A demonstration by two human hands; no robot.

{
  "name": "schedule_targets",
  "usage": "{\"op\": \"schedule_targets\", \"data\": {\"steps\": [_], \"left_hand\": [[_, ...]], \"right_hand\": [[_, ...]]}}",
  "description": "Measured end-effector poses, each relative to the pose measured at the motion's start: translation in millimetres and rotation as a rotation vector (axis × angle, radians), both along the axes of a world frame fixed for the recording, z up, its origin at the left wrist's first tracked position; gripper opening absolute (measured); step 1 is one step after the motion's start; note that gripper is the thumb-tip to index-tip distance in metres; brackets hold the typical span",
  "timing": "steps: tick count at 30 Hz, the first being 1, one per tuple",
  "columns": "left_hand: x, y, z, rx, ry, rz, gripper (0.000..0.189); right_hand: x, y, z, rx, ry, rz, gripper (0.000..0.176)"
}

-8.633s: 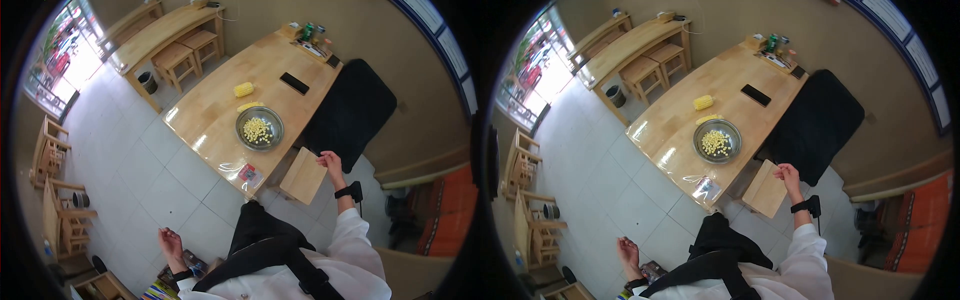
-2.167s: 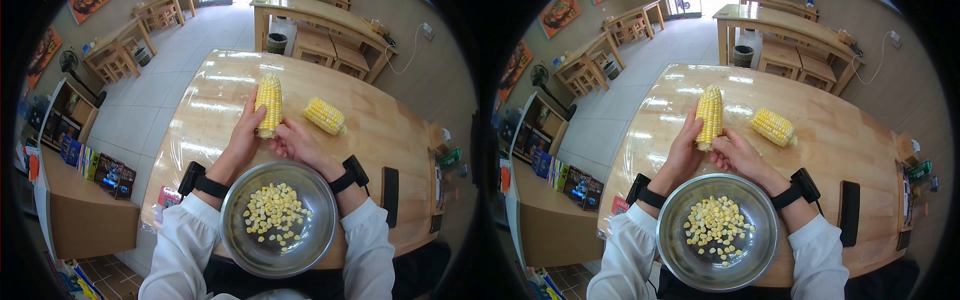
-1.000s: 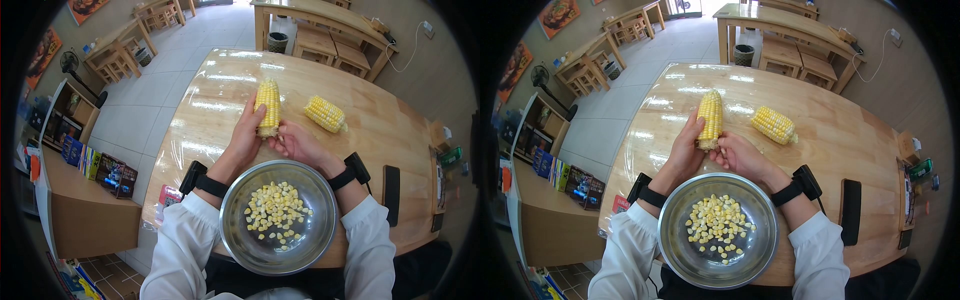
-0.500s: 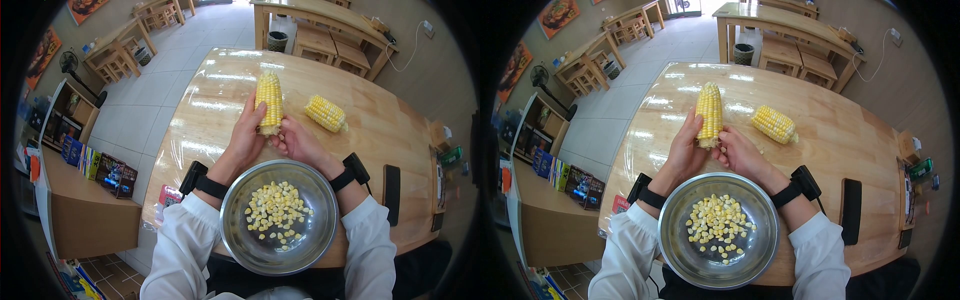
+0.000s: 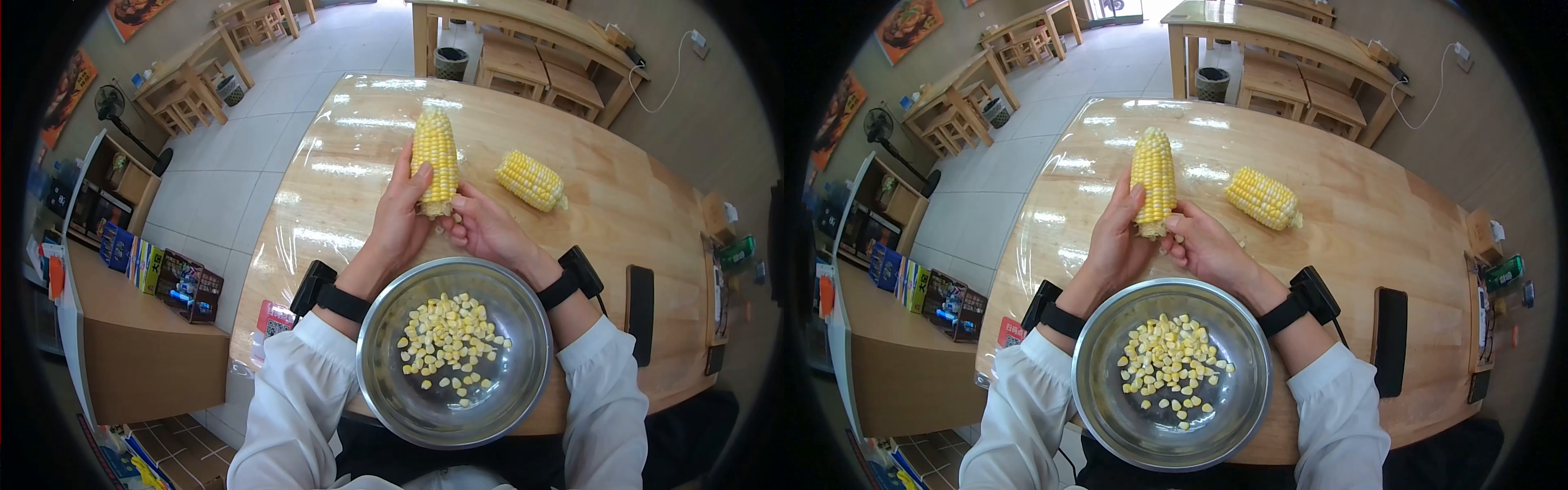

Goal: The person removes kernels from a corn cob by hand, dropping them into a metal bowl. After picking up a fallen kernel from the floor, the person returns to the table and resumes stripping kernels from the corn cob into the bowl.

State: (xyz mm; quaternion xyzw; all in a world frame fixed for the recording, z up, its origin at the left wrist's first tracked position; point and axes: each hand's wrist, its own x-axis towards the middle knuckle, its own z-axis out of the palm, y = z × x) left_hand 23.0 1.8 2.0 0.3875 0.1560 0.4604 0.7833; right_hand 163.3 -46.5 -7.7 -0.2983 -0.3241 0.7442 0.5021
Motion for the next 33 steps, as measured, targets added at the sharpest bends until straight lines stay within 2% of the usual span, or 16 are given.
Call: {"op": "schedule_targets", "data": {"steps": [6,19,23,33], "left_hand": [[-0.3,-0.3,0.0,-0.016,-0.002,-0.011,0.049],[-1.2,2.1,-1.7,0.000,-0.004,-0.048,0.040],[-5.0,3.5,-1.2,0.014,-0.028,-0.112,0.038],[-4.0,2.3,0.6,-0.038,-0.063,-0.089,0.041]], "right_hand": [[1.8,-0.7,1.6,0.007,0.031,0.028,0.036],[1.3,-1.1,2.8,-0.002,0.047,0.026,0.032],[0.3,0.0,0.1,-0.013,0.030,0.011,0.035],[-0.8,0.2,-4.2,0.061,-0.014,-0.016,0.040]]}}
